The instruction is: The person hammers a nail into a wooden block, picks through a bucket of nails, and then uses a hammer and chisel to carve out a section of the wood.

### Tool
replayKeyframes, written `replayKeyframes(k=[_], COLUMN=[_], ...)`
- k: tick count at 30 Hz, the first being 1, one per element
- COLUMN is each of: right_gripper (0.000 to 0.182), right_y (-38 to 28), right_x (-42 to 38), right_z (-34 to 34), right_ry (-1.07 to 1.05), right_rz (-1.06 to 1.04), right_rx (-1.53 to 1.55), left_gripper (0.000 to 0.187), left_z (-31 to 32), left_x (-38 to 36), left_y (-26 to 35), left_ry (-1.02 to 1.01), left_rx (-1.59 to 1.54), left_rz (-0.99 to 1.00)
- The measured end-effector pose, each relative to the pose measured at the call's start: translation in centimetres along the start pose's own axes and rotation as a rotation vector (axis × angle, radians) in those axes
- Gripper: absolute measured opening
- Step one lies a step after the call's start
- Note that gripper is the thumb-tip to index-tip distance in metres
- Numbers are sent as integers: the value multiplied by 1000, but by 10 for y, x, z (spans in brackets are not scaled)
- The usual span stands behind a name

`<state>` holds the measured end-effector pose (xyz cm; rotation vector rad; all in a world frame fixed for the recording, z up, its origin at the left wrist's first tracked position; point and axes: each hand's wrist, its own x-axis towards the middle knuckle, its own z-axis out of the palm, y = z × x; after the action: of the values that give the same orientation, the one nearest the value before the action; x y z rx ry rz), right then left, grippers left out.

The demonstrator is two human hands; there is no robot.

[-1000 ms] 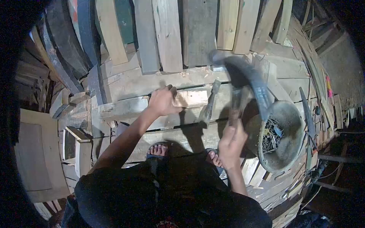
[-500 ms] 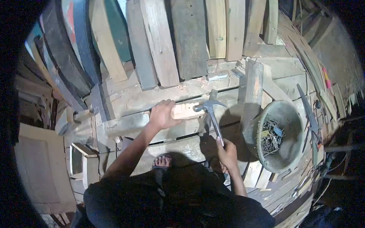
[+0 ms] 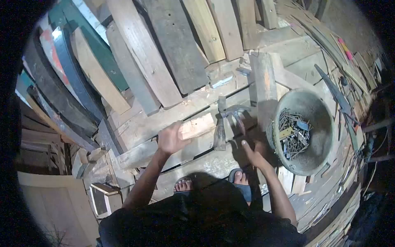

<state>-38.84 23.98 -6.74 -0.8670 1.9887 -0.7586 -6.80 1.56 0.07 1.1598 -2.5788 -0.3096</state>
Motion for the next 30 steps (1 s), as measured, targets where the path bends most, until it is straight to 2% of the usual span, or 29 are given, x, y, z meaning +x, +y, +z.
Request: replayKeyframes(k=[1, 6, 7, 9, 11, 12, 13, 14, 15, 16, 17, 18, 20, 21, 22, 26, 28, 30], right_gripper=[87, 81, 80, 86, 90, 91, 92, 89, 86, 84, 81, 72, 68, 66, 64, 68, 66, 64], right_y=[6, -13, -22, -45, -42, -26, -22, -16, -17, -18, -19, -29, -47, -51, -46, -78, -92, -95], right_x=[5, -11, -16, -28, -29, -25, -26, -29, -33, -37, -41, -47, -54, -55, -54, -57, -54, -48], right_z=[-1, -23, -26, -31, -28, -20, -17, -17, -19, -22, -24, -23, -28, -29, -25, -23, -21, -16], right_ry=[94, -38, -65, -116, -85, -31, 26, -5, -7, -11, -18, -25, -103, -141, -91, -234, -297, -337], right_rz=[-60, -43, -42, -41, -58, -73, -88, -61, -124, -187, -249, -212, -185, -172, -214, -158, -214, -306], right_rx=[-94, -268, -300, -181, -245, -371, -497, -572, -573, -575, -578, -495, -395, -346, -384, -457, -513, -561], left_gripper=[69, 58, 60, 63, 69, 72, 72, 72, 72, 82, 82, 82, 83, 82, 81, 78, 75, 68], left_z=[0, -2, -2, -4, -4, -4, -11, -17, -22, -21, -23, -24, -36, -33, -31, -31, -34, -20], left_x=[-1, 9, 11, 15, 18, 20, 25, 33, 40, 44, 48, 51, 58, 59, 60, 59, 57, 55], left_y=[1, -10, -11, -15, -26, -29, -26, -24, -23, -29, -33, -36, -31, -34, -38, -34, -31, -39], left_ry=[-13, 2, -25, -77, -51, -38, -106, -174, -241, -303, -318, -335, -377, -372, -366, -299, -305, -112], left_rx=[-3, -46, -19, 37, 9, -5, -57, -109, -161, -104, -112, -121, -264, -288, -312, -355, -329, -341], left_rz=[-16, 84, 73, 50, 92, 113, 38, -38, -115, -132, -131, -131, -137, -143, -148, -146, -198, -14])
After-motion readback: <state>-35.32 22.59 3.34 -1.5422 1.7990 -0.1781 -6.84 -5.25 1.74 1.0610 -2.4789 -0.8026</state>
